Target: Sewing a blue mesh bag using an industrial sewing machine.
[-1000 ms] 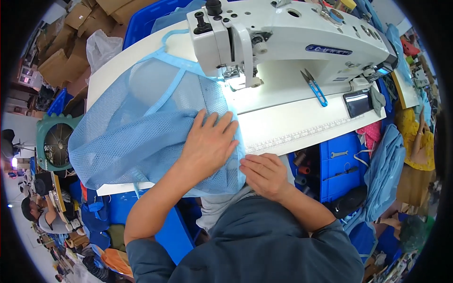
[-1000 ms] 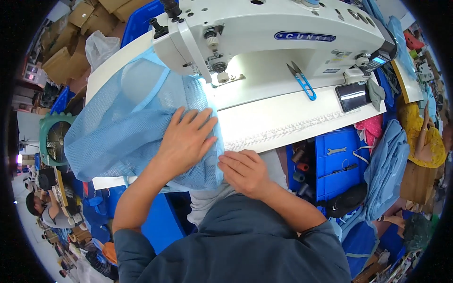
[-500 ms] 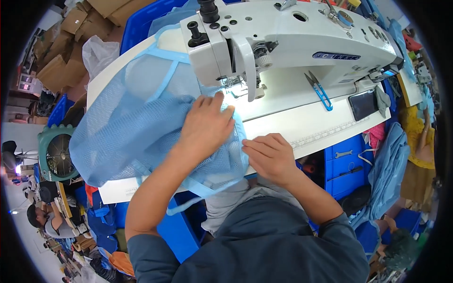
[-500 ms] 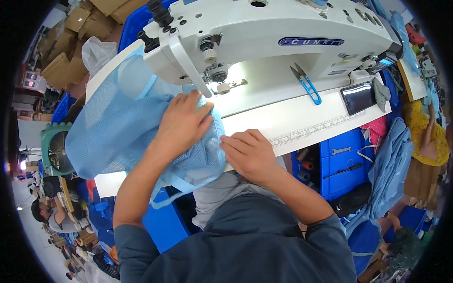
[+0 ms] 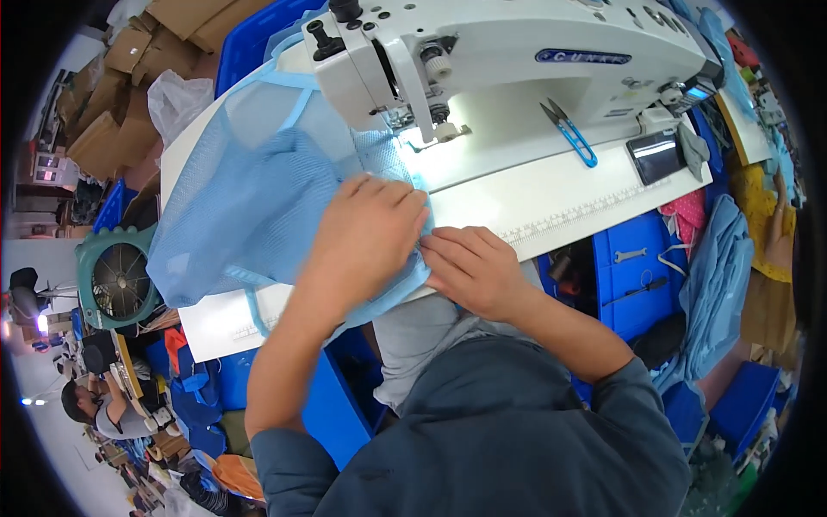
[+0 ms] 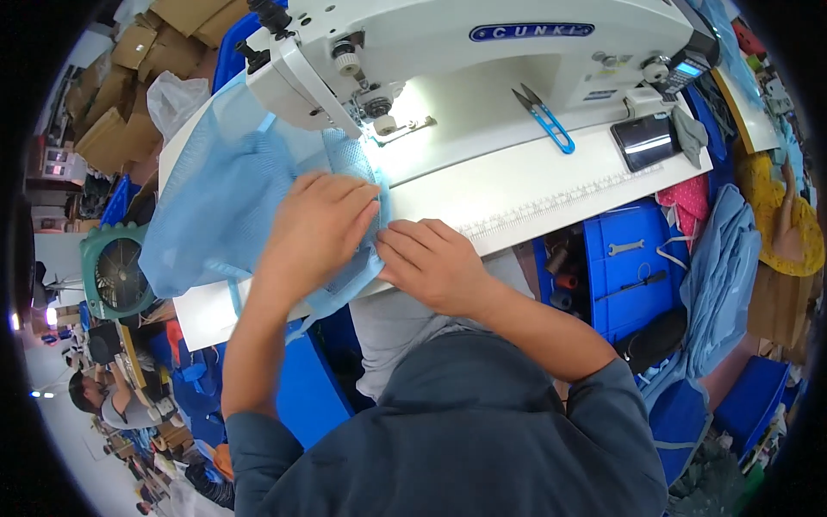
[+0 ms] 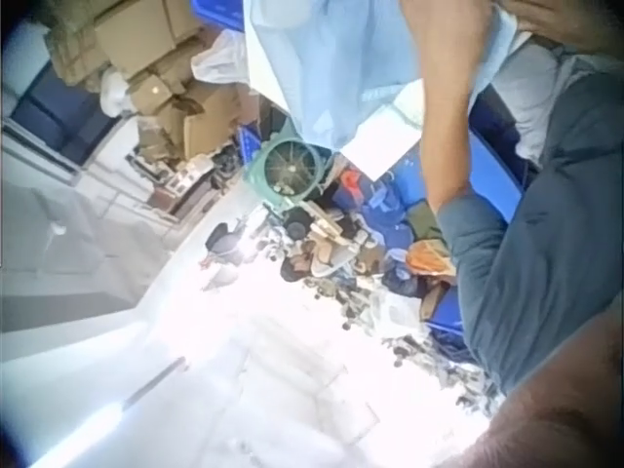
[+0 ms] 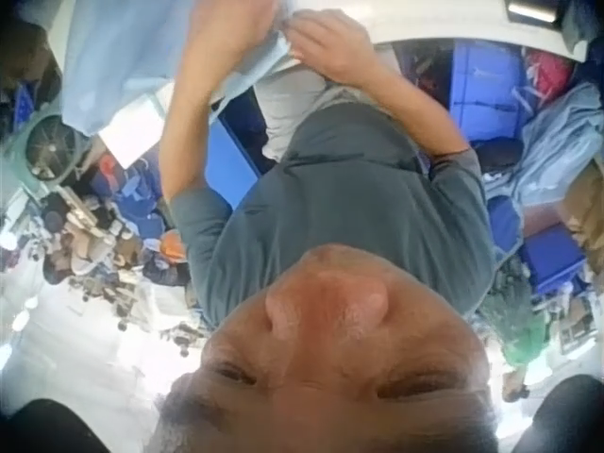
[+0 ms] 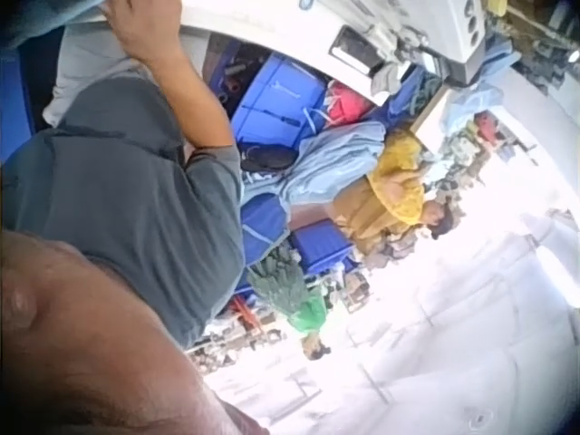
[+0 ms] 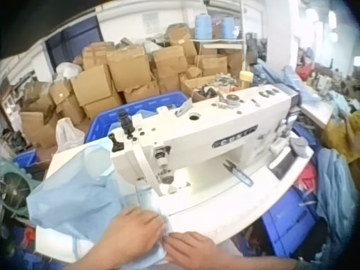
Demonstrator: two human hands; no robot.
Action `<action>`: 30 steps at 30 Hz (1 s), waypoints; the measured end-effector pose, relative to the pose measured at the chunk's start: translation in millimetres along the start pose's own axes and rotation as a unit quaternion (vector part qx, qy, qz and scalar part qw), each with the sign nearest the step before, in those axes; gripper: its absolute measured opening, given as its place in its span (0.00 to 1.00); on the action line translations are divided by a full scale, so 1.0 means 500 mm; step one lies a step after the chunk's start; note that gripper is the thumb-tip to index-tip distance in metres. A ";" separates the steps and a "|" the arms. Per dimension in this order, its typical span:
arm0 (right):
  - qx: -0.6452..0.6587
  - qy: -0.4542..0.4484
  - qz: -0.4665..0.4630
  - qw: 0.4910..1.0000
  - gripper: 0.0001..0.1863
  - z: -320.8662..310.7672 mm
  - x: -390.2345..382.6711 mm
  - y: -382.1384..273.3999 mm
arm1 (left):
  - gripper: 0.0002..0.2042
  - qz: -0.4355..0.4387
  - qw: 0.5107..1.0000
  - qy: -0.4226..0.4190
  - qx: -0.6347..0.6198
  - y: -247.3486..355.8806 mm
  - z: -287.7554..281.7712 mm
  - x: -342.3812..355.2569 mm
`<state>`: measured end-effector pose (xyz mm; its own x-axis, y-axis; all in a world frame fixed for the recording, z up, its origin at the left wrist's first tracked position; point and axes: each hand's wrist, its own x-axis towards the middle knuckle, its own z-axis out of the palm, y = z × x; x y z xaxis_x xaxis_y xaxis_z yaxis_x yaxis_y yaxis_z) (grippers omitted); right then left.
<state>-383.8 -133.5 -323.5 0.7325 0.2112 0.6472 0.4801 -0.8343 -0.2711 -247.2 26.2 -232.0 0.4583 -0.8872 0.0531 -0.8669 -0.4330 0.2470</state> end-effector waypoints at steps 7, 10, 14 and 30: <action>0.038 0.037 0.001 0.999 0.15 0.005 -0.066 -0.042 | 0.14 0.047 0.981 0.143 0.123 -0.004 0.117 -0.034; 0.013 -0.008 0.049 0.999 0.17 -0.010 -0.039 -0.042 | 0.15 0.021 0.994 0.061 0.083 -0.009 0.095 -0.025; -0.031 -0.040 0.044 0.998 0.21 -0.006 -0.040 -0.030 | 0.18 0.012 0.999 0.033 0.036 -0.021 0.085 -0.012; -0.010 -0.019 0.093 0.995 0.15 0.023 0.015 0.005 | 0.19 0.024 0.987 0.071 0.143 -0.065 0.092 0.033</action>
<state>-371.7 -128.1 -327.6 0.8256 0.0702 0.5599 0.3248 -0.8706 -0.3697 -220.7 18.2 -283.4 0.4206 -0.8856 0.1973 -0.8989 -0.4362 -0.0417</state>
